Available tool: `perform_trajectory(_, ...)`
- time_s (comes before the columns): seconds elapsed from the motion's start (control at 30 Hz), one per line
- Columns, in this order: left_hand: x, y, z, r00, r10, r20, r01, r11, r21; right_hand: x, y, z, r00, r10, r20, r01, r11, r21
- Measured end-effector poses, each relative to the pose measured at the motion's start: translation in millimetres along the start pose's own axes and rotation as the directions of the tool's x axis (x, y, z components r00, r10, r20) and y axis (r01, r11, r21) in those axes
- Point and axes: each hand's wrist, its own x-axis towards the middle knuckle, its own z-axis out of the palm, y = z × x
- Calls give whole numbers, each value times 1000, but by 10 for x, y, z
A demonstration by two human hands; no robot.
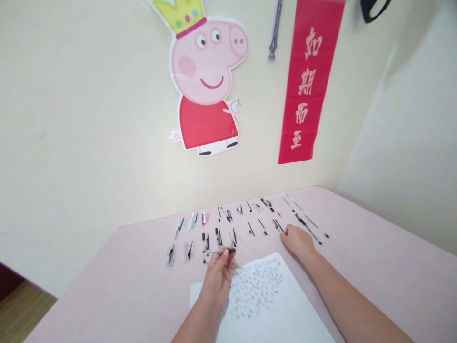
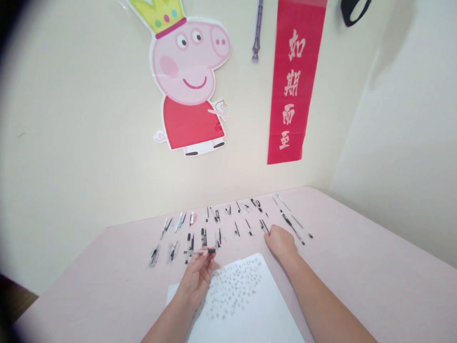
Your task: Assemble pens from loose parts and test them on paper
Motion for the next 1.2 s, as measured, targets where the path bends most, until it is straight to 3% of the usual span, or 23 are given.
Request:
perform_trajectory(0.1,7,15,8,1000,-8,-26,7,999,-33,-1,-19,-14,998,3,-64,5,992,124)
perform_trajectory(0.2,22,17,6,1000,-12,-23,11,999,-46,-12,-76,-6,994,-64,-88,90,940,329)
perform_trajectory(0.27,39,12,-3,1000,-4,-27,2,999,-51,-24,-127,11,982,-153,-107,186,848,497)
perform_trajectory(0.4,69,3,-21,998,24,-50,-26,999,-39,-60,-226,26,920,-361,-156,345,551,760)
perform_trajectory(0.47,74,3,-26,998,33,-56,-34,999,-26,-93,-263,10,882,-456,-117,338,441,832)
perform_trajectory(0.57,78,3,-30,996,36,-85,-38,999,-22,-155,-303,-41,819,-572,-33,287,359,888)
perform_trajectory(0.73,82,1,-23,993,56,-106,-62,997,-55,-223,-336,-135,734,-679,28,280,339,898)
perform_trajectory(1.2,82,11,15,983,53,-177,-69,994,-85,-231,-331,-163,686,-718,117,242,376,894)
